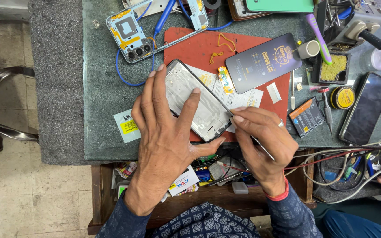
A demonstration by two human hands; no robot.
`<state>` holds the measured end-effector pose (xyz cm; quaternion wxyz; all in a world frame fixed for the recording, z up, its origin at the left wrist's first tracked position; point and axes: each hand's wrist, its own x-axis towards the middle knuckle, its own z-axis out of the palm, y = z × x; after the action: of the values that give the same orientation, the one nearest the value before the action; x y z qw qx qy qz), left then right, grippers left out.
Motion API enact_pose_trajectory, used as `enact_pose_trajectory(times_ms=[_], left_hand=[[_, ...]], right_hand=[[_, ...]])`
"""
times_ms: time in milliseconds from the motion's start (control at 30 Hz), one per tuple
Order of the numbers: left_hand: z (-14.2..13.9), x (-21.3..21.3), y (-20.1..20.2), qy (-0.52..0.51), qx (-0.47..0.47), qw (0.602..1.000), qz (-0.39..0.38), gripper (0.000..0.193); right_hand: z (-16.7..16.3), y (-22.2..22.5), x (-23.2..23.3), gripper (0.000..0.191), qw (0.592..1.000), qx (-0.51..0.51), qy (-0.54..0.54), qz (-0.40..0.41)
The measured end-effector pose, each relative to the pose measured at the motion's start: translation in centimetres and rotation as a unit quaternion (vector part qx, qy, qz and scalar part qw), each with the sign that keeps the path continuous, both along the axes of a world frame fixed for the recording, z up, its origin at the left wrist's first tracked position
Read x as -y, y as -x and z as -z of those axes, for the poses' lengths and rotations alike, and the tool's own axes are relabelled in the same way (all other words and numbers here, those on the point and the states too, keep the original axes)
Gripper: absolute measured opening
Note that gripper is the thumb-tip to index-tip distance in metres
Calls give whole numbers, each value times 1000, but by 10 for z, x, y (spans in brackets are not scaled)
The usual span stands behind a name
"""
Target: The person connects a charging cable to a disassembled smartphone, then removes the screen and uses a metal tool to scrape adhesive from the phone frame. The person handles the phone, screen, and tools throughout the clip.
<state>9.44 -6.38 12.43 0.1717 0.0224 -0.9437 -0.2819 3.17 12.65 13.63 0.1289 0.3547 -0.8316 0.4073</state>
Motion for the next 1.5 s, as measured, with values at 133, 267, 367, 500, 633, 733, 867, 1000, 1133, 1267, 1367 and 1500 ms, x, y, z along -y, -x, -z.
enact_pose_trajectory(times_ms=[133,267,367,500,633,733,867,1000,1133,1267,1367,1500], left_hand=[[-1,-2,-1,3,2,1000,-3,95],[0,-2,-1,3,-2,1000,4,97],[1,-1,-2,-2,-3,1000,8,97],[1,0,-2,-2,-8,1000,10,97],[-1,-3,-2,-2,-4,1000,4,95],[-1,-2,-3,2,-1,1000,1,96],[1,-1,-3,5,-10,1000,2,97],[0,-3,-4,3,-6,1000,3,95],[1,-3,-4,2,-12,1000,1,94],[2,0,-3,10,-15,1000,1,94],[2,-2,-4,3,-11,1000,9,95],[1,-3,-3,1,-5,1000,7,95]], right_hand=[[1,0,-1,21,1000,9,-5,13],[-4,-5,-12,21,1000,15,-17,13],[-8,-9,-16,20,1000,7,-21,15],[-7,-5,-11,20,1000,15,-18,6],[-2,-1,-5,19,1000,13,-4,6],[-6,-5,-10,20,1000,9,-5,9],[-7,-10,-14,19,1000,14,-1,12],[1,-7,-4,18,1000,6,9,20],[-5,-16,-5,19,999,0,-11,42],[-8,-16,-6,19,999,2,-4,39],[0,-9,2,19,1000,0,1,28],[1,-10,3,19,1000,4,8,26]])
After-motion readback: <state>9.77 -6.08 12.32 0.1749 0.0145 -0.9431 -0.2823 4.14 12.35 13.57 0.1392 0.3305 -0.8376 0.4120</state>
